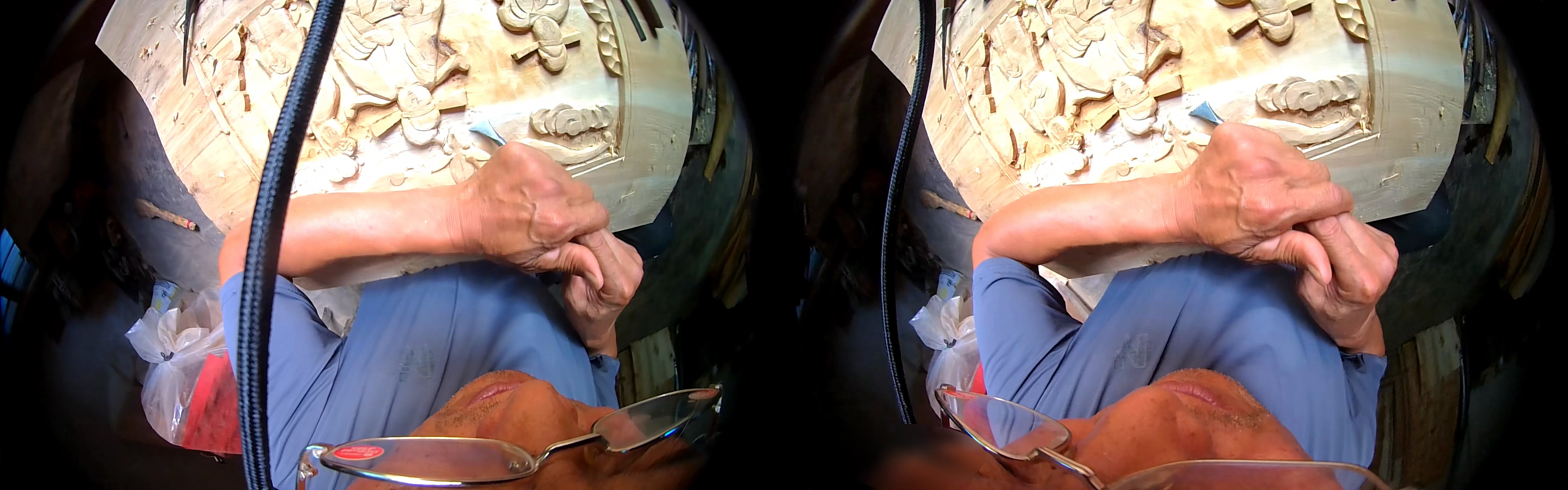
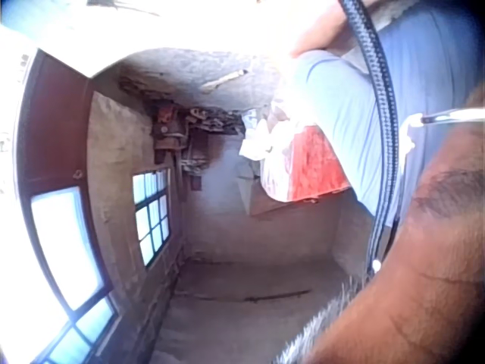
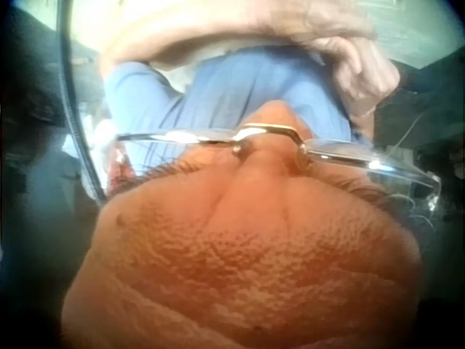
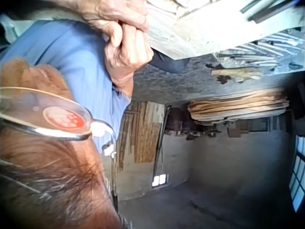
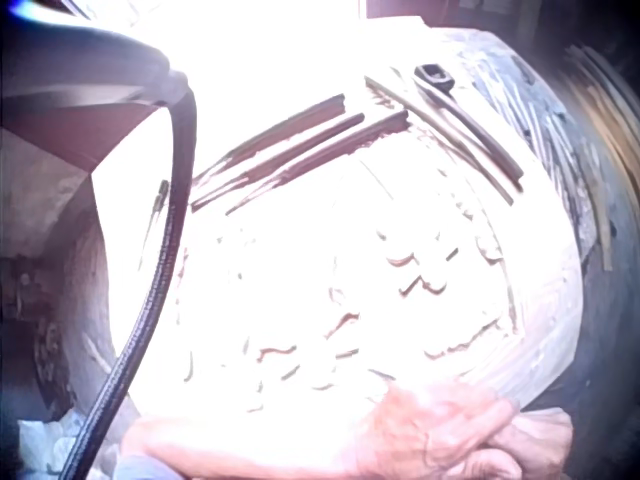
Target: The person carves intricate details into a decorative wood panel using various chisels and a mallet. They pick up and use several hand-held tools to shape the wood and occasionally brush away wood shavings by hand.
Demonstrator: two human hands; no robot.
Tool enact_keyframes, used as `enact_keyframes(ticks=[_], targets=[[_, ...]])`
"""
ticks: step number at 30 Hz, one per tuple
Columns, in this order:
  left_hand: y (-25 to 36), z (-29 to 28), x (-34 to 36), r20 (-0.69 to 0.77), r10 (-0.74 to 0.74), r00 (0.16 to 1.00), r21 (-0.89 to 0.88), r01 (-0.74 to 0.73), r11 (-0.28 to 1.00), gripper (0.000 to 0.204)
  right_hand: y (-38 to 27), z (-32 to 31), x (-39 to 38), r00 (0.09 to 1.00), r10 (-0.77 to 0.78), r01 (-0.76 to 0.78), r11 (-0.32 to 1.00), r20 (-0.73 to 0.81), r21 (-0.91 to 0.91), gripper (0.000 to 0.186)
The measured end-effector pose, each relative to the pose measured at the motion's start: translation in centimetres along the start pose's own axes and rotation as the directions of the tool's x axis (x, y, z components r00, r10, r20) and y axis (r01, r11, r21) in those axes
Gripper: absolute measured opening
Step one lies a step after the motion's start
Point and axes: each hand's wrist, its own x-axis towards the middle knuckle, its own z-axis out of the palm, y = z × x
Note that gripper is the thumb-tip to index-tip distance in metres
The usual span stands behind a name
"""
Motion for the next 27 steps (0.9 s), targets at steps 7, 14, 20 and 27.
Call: enact_keyframes(ticks=[7, 14, 20, 27], targets=[[0.1, 0.2, -0.2, 0.009, -0.019, 1.000, 0.014, 0.019, 1.000, 0.056, -0.1, 0.2, -0.3, 1.000, 0.017, -0.017, 1.000, 0.021, 0.008, 0.012], [0.2, 0.0, -0.3, 0.034, -0.053, 0.998, 0.065, 0.051, 0.997, 0.053, 0.2, 1.0, -1.0, 1.000, 0.020, -0.019, 0.998, -0.013, 0.057, 0.014], [0.3, -0.2, -0.2, 0.013, -0.084, 0.996, 0.050, 0.083, 0.995, 0.055, -0.7, 0.9, -0.1, 0.997, -0.016, 0.018, 0.999, -0.073, 0.035, 0.013], [0.3, 0.3, -0.2, -0.005, -0.129, 0.992, 0.043, 0.129, 0.991, 0.062, 1.0, 1.2, -1.5, 0.986, 0.053, -0.038, 0.995, -0.161, 0.097, 0.055]])
